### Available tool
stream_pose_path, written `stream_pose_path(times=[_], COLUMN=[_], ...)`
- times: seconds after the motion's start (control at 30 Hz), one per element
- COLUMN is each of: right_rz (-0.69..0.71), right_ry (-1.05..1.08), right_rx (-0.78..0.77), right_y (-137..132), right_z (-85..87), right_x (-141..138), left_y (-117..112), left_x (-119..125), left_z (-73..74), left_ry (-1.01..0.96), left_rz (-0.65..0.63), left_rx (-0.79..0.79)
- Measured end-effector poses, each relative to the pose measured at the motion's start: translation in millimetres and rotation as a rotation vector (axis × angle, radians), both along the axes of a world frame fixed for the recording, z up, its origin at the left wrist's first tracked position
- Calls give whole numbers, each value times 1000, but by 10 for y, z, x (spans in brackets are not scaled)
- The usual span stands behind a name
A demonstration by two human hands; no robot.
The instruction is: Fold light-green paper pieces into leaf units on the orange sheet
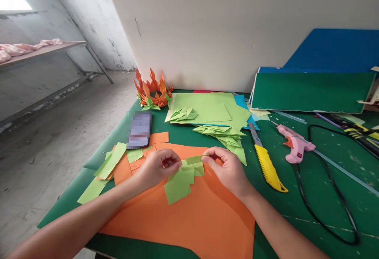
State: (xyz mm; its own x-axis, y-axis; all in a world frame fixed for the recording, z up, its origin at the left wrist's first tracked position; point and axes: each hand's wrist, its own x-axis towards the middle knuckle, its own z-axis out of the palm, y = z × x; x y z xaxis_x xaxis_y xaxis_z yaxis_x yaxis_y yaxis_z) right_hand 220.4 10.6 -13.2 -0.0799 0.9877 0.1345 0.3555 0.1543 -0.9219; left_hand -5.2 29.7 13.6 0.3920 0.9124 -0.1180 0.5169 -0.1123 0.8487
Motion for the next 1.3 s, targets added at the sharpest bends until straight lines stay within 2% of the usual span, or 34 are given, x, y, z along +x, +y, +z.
stream_pose_path(times=[0.07,0.17,0.33,0.47,0.7,0.83,1.03,1.3], right_rz=[-14,44,105,129,130,138,99,113], right_ry=[18,39,52,43,51,65,100,138], right_rx=[-14,-26,-42,-36,-21,-16,-13,31], right_y=[11,3,-10,-10,-13,-10,-14,-36], right_z=[-7,-11,-21,-25,-27,-46,-109,-123], right_x=[19,-12,-49,-34,-51,-48,-28,-32], left_y=[35,53,37,27,15,19,26,13], left_x=[-43,-70,-37,4,18,16,26,43], left_z=[12,1,-48,-58,0,18,-14,-48], left_ry=[-20,-95,-312,-412,-468,-496,-596,-687], left_rz=[24,24,-46,-52,-85,-59,-22,8], left_rx=[-5,-59,-322,-449,-510,-562,-663,-708])
